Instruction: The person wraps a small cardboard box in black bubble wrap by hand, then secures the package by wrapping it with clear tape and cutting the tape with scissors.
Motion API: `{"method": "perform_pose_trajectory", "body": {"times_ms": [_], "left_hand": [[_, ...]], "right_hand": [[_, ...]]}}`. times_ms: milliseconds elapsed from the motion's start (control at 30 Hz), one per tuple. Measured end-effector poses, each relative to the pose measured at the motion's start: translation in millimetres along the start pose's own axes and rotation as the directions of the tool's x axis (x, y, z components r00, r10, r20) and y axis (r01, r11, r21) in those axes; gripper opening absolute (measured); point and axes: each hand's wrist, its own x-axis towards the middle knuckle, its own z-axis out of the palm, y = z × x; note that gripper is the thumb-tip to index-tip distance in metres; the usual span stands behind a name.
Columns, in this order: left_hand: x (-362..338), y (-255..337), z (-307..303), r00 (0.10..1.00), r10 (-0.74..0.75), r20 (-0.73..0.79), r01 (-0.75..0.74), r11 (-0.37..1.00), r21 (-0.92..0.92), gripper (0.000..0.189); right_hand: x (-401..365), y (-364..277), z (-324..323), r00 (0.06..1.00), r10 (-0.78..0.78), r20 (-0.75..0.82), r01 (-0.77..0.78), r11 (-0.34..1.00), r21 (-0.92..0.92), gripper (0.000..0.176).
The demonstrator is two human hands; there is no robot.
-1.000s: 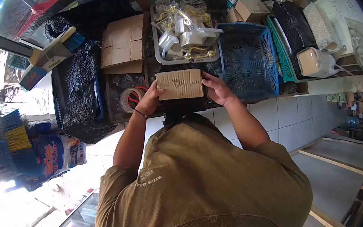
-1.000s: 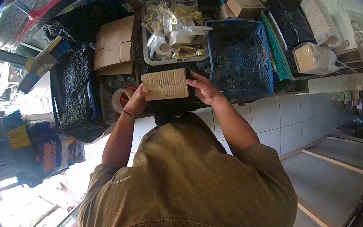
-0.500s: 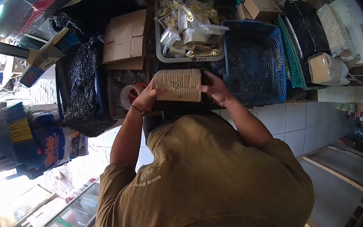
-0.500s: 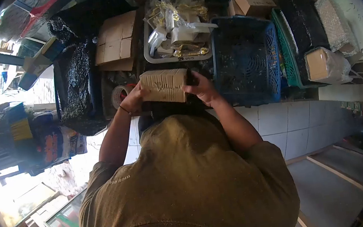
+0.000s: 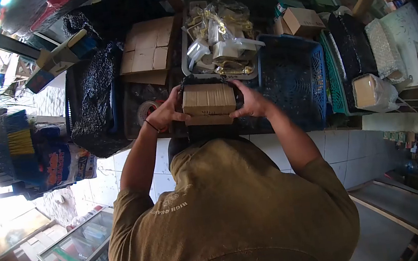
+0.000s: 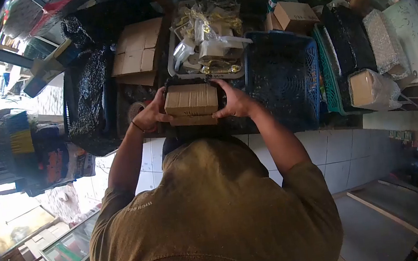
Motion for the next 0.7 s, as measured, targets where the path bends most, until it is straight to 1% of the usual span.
{"method": "perform_pose_trajectory", "body": {"times_ms": [33,67,100,133,167,200,267,300,367,400,467,500,567,600,667,700], "left_hand": [[1.4,-0.1,-3.4,0.999,0.025,0.022,-0.025,1.000,-0.003,0.110],[4.3,-1.9,-6.6,0.998,0.062,0.005,-0.062,0.996,0.070,0.109],[3.6,9.7,-3.0,0.998,0.055,0.010,-0.056,0.996,0.072,0.109],[2.3,32.3,3.9,1.000,0.016,-0.015,-0.012,0.967,0.253,0.108],[1.1,45.1,8.4,0.999,-0.016,-0.047,0.035,0.905,0.424,0.107],[0.7,46.6,8.9,0.999,-0.020,-0.046,0.037,0.904,0.426,0.107],[0.1,48.0,8.6,0.992,-0.006,-0.129,0.080,0.816,0.572,0.102],[0.0,44.1,7.8,0.991,-0.007,-0.132,0.083,0.815,0.573,0.102],[-1.3,32.8,6.8,0.990,0.104,-0.097,-0.013,0.745,0.667,0.102],[-3.6,33.6,9.5,0.990,0.103,-0.100,-0.010,0.744,0.668,0.102],[-8.2,34.3,17.4,0.977,0.186,-0.102,-0.039,0.633,0.774,0.098],[-8.7,32.2,19.6,0.978,0.186,-0.098,-0.042,0.630,0.775,0.098],[-9.0,23.0,22.0,0.956,0.285,-0.075,-0.105,0.565,0.818,0.093],[-9.1,17.5,22.2,0.957,0.283,-0.069,-0.107,0.563,0.820,0.093],[-8.6,5.9,21.0,0.925,0.376,-0.056,-0.155,0.507,0.848,0.088],[-8.6,5.9,22.2,0.927,0.370,-0.056,-0.153,0.512,0.845,0.088]], "right_hand": [[-0.9,-6.8,-4.2,1.000,0.019,0.012,-0.018,0.999,-0.042,0.103],[-1.4,-10.3,-6.8,0.999,0.037,0.021,-0.035,0.996,-0.083,0.103],[-1.2,-9.7,-7.7,0.999,0.039,0.017,-0.037,0.996,-0.076,0.103],[-1.1,-8.8,-8.5,1.000,-0.015,-0.013,0.013,0.992,-0.124,0.103],[-1.6,-8.0,-8.1,0.997,-0.069,-0.039,0.061,0.983,-0.173,0.103],[-1.7,-7.9,-7.2,0.997,-0.069,-0.041,0.061,0.984,-0.169,0.103],[-1.6,-8.4,-4.9,0.989,-0.128,-0.070,0.111,0.972,-0.207,0.101],[-3.0,-11.6,-2.4,0.989,-0.130,-0.068,0.114,0.972,-0.205,0.101],[-7.8,-19.7,4.9,0.985,-0.128,-0.113,0.092,0.955,-0.281,0.098],[-8.3,-18.6,8.2,0.985,-0.130,-0.111,0.095,0.956,-0.279,0.098],[-9.6,-11.8,15.7,0.965,-0.212,-0.152,0.142,0.917,-0.373,0.094],[-9.9,-8.7,19.0,0.965,-0.212,-0.156,0.141,0.917,-0.373,0.094],[-10.8,-2.3,26.6,0.944,-0.278,-0.181,0.162,0.863,-0.479,0.089],[-11.4,-0.1,30.5,0.943,-0.276,-0.187,0.159,0.864,-0.477,0.089],[-12.1,4.6,37.3,0.903,-0.357,-0.237,0.164,0.799,-0.578,0.084],[-12.1,6.1,39.0,0.906,-0.350,-0.237,0.160,0.803,-0.574,0.084]]}}
